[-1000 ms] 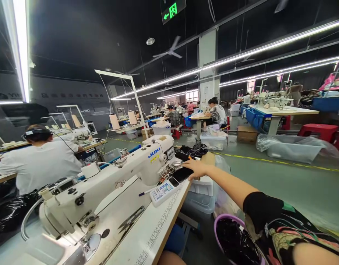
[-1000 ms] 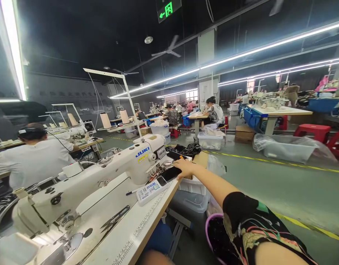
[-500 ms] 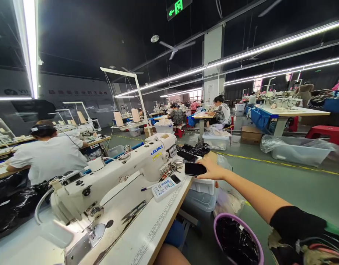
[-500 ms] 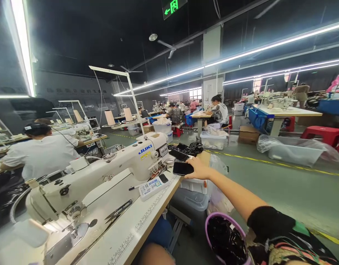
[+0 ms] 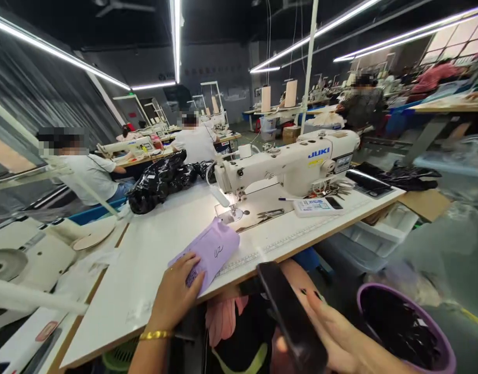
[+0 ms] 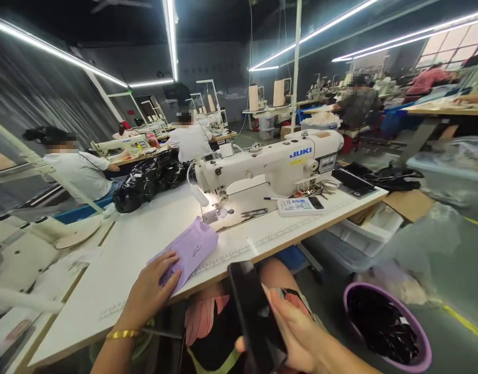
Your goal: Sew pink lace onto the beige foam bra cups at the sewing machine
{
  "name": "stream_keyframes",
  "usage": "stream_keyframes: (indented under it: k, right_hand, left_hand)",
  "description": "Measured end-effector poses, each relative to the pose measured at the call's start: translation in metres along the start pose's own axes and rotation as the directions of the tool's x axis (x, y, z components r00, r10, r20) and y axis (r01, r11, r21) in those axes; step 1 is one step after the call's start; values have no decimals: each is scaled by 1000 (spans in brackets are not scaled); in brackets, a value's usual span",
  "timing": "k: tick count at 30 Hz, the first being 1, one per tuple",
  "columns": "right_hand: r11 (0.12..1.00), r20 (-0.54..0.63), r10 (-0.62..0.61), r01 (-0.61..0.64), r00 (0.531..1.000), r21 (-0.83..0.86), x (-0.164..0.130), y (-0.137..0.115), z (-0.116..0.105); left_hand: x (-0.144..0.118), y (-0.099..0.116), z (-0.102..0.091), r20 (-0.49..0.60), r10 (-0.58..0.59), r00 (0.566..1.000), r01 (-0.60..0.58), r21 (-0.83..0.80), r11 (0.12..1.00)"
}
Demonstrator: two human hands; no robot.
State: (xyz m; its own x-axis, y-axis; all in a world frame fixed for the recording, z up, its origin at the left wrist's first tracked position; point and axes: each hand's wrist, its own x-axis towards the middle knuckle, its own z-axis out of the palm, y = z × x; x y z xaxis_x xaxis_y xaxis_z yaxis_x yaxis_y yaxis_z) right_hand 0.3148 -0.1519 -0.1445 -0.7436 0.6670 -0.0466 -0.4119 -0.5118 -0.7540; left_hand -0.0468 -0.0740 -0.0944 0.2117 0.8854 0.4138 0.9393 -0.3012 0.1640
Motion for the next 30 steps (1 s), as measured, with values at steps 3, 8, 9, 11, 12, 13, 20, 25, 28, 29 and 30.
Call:
stream_keyframes:
  k: [3,8,9,11,12,13,20,25,28,29,30]
  right_hand:
    - [962,180,30,-77,983,262,27,3,41]
    - [968,248,64,-121,967,221,38,7,55]
    - [974,225,63,-109,972,198,38,9,54]
    - [988,165,60,-83,984,131,38,15,50]
    - [994,131,60,-72,990,87,38,18,48]
    - [997,94,63,-68,994,41,37,20,46]
    - [992,-135,83,-95,987,-88,32,21,38]
    - [993,-143,83,-93,986,-66,29,16,37]
    - [997,-115,66,-69,991,-21,29,12,36]
    - [998,-118,58,-60,991,-15,29,10,35]
    - [999,-126,47,-49,991,-15,29,8,35]
  left_hand:
    - [-2,7,-3,8,26,1000,-25,-17,1000]
    - [-5,10,-3,49,8,999,-8,-8,1000]
    - [-5,10,-3,52,5,999,-5,-6,1000]
    - [-5,10,-2,52,4,999,-4,-8,1000]
    - [-5,10,-2,50,5,999,-4,-10,1000]
    - [-5,10,-2,48,6,999,-5,-12,1000]
    - [-5,8,0,40,3,999,-2,-24,1000]
    - [-4,8,0,48,-19,999,20,-22,1000]
    - [-2,7,0,57,-14,998,15,-22,1000]
    - [-2,7,0,59,-12,998,14,-22,1000]
    - [-1,7,0,61,-10,998,12,-22,1000]
